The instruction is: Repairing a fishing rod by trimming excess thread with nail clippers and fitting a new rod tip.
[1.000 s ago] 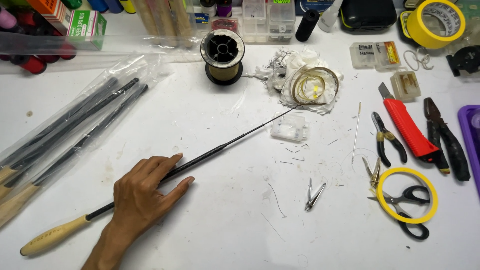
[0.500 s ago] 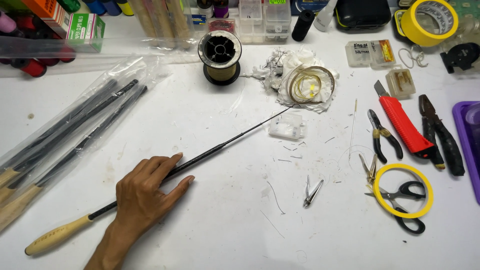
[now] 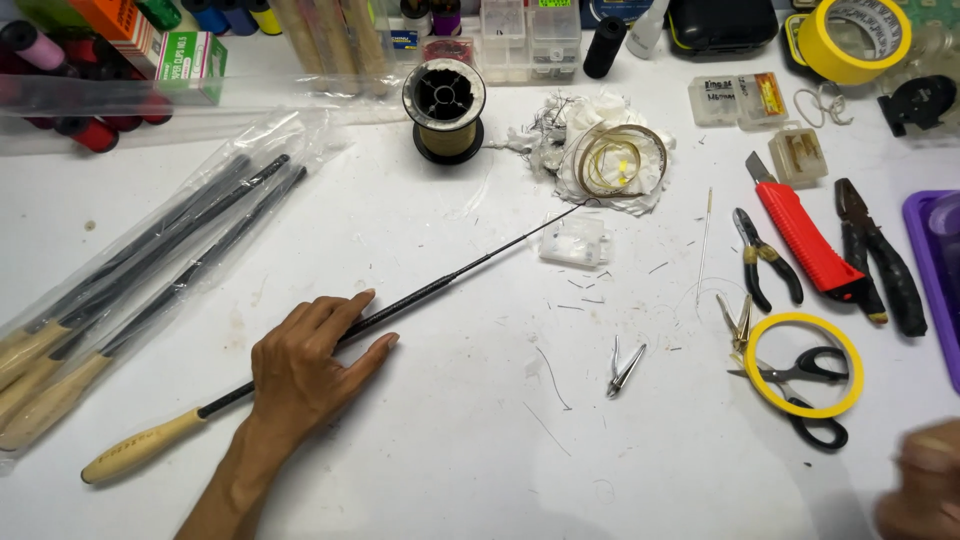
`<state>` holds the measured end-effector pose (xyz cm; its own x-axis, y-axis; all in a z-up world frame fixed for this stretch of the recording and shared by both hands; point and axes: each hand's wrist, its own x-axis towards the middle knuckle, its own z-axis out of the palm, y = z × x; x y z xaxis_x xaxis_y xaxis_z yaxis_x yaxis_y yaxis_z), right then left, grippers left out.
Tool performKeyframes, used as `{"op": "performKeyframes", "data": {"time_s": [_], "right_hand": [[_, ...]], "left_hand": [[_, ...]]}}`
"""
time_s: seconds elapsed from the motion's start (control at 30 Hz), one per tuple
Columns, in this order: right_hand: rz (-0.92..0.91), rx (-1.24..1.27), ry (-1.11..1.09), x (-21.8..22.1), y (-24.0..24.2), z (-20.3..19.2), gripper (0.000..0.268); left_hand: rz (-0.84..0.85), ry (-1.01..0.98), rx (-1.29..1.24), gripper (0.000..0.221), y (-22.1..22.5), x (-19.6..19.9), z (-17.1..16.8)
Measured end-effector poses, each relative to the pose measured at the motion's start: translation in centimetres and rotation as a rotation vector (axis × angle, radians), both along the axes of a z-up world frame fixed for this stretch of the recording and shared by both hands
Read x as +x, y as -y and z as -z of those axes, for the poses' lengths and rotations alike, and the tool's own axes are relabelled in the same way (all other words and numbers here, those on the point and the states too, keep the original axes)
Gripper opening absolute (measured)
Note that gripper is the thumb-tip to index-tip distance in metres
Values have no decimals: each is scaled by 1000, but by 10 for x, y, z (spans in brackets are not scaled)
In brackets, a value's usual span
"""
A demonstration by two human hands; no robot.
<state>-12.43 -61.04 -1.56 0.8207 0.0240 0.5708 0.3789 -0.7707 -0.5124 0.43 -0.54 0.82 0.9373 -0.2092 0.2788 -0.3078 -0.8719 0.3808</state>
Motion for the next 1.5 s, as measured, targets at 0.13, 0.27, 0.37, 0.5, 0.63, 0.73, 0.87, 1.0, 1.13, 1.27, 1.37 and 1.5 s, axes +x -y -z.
{"op": "performKeyframes", "data": {"time_s": [0.13, 0.27, 0.37, 0.5, 0.63, 0.73, 0.87, 1.0, 1.13, 1.27, 1.37, 1.5], "right_hand": [[-99, -114, -26, 42, -135, -47, 24], [-400, -261, -67, 77, -181, -63, 22], [-462, -295, -53, 89, -192, -52, 24], [-504, -247, -79, 96, -202, -47, 19], [-498, -156, -122, 94, -204, -43, 15], [-492, -123, -133, 94, -205, -44, 15], [-478, -113, -168, 94, -204, -41, 15], [-475, -94, -190, 94, -205, -40, 15], [-475, -78, -167, 94, -203, -37, 17], [-436, -70, -205, 93, -198, -31, 16], [-418, -66, -182, 94, -196, -31, 17], [-394, -62, -181, 96, -189, -27, 18]], "left_hand": [[-7, 194, 101, 43, -3, -1, 14], [-12, 186, 101, 43, -2, 0, 15], [-12, 201, 107, 43, -3, 1, 18], [-3, 207, 124, 45, -3, 2, 17], [21, 222, 132, 46, -3, 2, 18], [19, 225, 134, 46, -1, 4, 18], [19, 220, 139, 46, -1, 5, 20], [26, 220, 132, 44, 0, 5, 18], [18, 232, 142, 45, -1, 5, 20], [13, 229, 143, 45, -1, 4, 19], [16, 242, 151, 44, -1, 4, 19], [35, 240, 114, 44, 0, 3, 13]]}}
